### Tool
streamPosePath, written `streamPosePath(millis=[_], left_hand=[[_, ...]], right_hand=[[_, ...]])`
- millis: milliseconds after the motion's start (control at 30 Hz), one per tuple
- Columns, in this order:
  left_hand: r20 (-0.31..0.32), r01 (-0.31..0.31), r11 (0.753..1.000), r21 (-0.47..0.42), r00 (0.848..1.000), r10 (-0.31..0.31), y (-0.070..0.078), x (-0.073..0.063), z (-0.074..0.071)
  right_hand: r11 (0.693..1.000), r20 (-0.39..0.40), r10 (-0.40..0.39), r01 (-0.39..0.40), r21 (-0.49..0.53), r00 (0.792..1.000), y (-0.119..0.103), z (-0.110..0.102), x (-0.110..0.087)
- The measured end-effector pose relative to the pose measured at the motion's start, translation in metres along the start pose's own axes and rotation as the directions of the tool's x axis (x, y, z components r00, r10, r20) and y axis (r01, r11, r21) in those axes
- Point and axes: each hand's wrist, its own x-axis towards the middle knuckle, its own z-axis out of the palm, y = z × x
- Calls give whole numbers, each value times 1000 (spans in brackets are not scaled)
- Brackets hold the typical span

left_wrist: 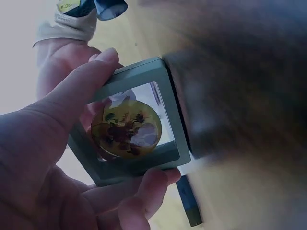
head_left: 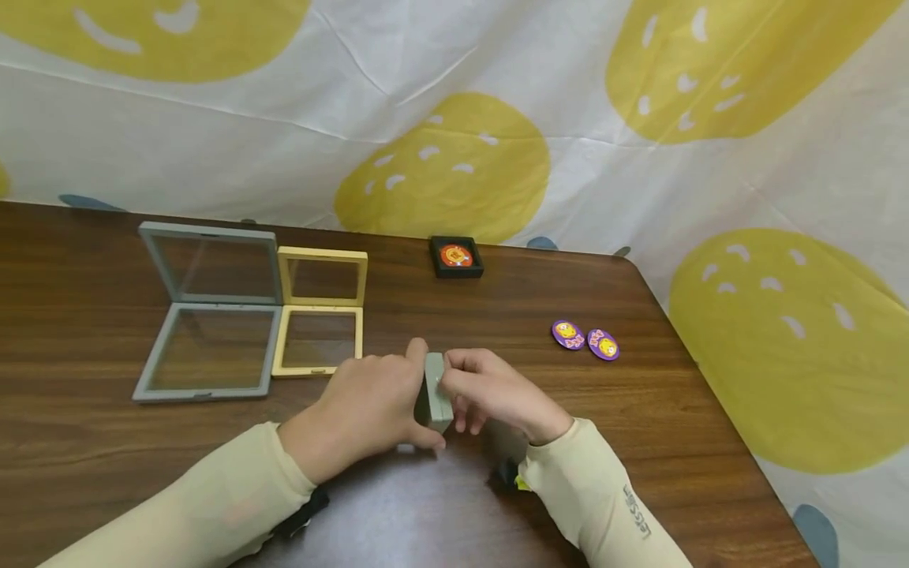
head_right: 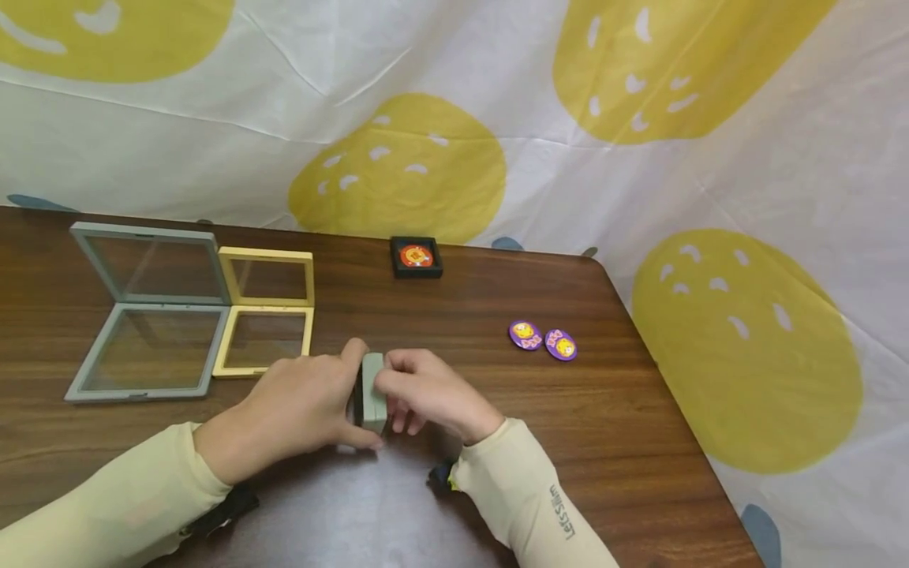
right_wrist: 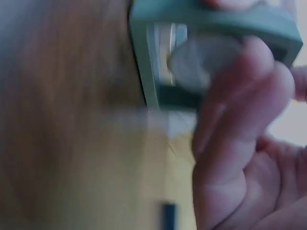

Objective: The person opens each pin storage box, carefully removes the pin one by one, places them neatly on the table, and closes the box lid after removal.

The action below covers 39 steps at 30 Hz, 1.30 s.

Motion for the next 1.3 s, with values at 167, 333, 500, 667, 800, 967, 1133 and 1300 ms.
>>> streamPosePath(millis=[167, 333, 500, 667, 800, 967, 1133, 1300], left_hand=[[15, 14, 1000, -8, 1000, -14, 1, -1, -3], [22, 20, 1000, -6, 1000, -20, 0, -1, -3], [26, 24, 1000, -2, 999, -23, -1, 0, -3], [18, 24, 1000, -18, 1000, -23, -2, 0, -1], [2, 16, 1000, -16, 1000, -16, -2, 0, 1], [-18, 9, 1000, -1, 1000, -9, -1, 0, 1], [7, 21, 1000, -20, 1000, -21, 1, 0, 1], [30, 34, 999, -25, 999, -33, 1, 1, 0]], right_hand=[[987, 14, -7, 5, 163, 1000, 1, 5, 2], [976, -42, 10, -1, 217, 999, -1, 11, 4], [965, -97, 22, 4, 261, 995, -3, 16, 5], [992, -133, 10, 7, 123, 991, -5, 15, 5], [999, -175, 16, -23, -38, 984, -6, 9, 1], [966, -278, 25, -95, -241, 960, -10, -2, -7], [916, -293, -40, -82, -393, 955, -14, -11, -17], [820, -184, -216, 76, -567, 959, -16, -17, -21]])
